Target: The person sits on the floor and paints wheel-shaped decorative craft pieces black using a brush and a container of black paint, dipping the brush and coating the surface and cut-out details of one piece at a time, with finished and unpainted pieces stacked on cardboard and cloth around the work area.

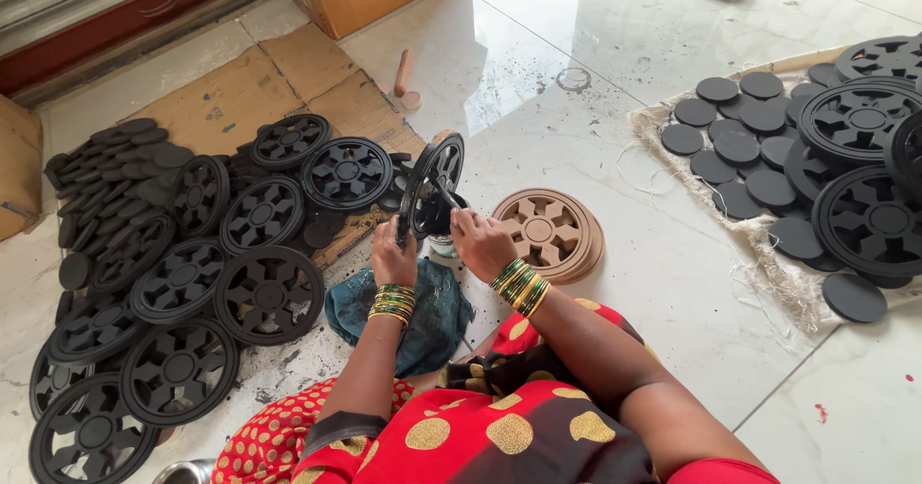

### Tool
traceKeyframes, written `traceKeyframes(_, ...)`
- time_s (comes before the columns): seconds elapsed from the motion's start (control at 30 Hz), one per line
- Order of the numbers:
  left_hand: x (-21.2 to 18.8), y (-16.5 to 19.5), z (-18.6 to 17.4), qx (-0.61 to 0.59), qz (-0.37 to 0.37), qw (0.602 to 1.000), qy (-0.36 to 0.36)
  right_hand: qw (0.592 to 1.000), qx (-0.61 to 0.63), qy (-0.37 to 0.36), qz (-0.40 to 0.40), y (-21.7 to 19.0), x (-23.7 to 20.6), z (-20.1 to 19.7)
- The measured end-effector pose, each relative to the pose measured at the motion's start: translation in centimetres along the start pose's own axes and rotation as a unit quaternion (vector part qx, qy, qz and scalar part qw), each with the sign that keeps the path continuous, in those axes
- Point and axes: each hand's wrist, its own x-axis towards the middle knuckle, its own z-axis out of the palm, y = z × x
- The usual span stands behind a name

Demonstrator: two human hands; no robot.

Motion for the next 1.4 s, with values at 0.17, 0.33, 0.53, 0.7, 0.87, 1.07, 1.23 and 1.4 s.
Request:
traceKeyframes(0.17, -0.1, -0.1, 0.1, 0.005, -0.005, 1.000, -0.010, 0.999, 0.014, 0.001, 0.044, 0.1, -0.2, -0.2)
traceKeyframes(0.33, -0.2, -0.3, 0.0, -0.001, 0.009, 1.000, 0.008, 0.998, 0.026, -0.011, 0.053, -0.2, 0.2, -0.9)
traceKeyframes(0.53, 0.0, -0.4, 0.1, 0.002, 0.011, 1.000, -0.002, 0.989, 0.082, -0.056, 0.111, -0.2, 1.0, -1.2)
traceKeyframes(0.7, -0.1, -0.4, 0.1, 0.004, 0.009, 1.000, -0.001, 0.986, 0.084, -0.054, 0.135, 0.5, 1.5, -1.7)
traceKeyframes(0.87, -0.2, -0.4, 0.2, -0.003, 0.017, 1.000, -0.001, 0.984, 0.026, -0.055, 0.167, 1.0, 1.5, -2.4)
traceKeyframes(1.07, 0.0, -0.5, 0.2, -0.012, 0.019, 1.000, 0.003, 0.982, 0.072, -0.057, 0.163, 1.6, 1.1, -2.8)
traceKeyframes(1.23, -0.1, -0.5, 0.0, -0.010, 0.024, 1.000, 0.002, 0.975, 0.072, -0.033, 0.207, 2.6, 1.2, -4.0)
traceKeyframes(1.4, -0.1, -0.5, -0.1, -0.011, 0.022, 1.000, -0.001, 0.970, 0.126, -0.001, 0.208, 1.4, 1.2, -5.2)
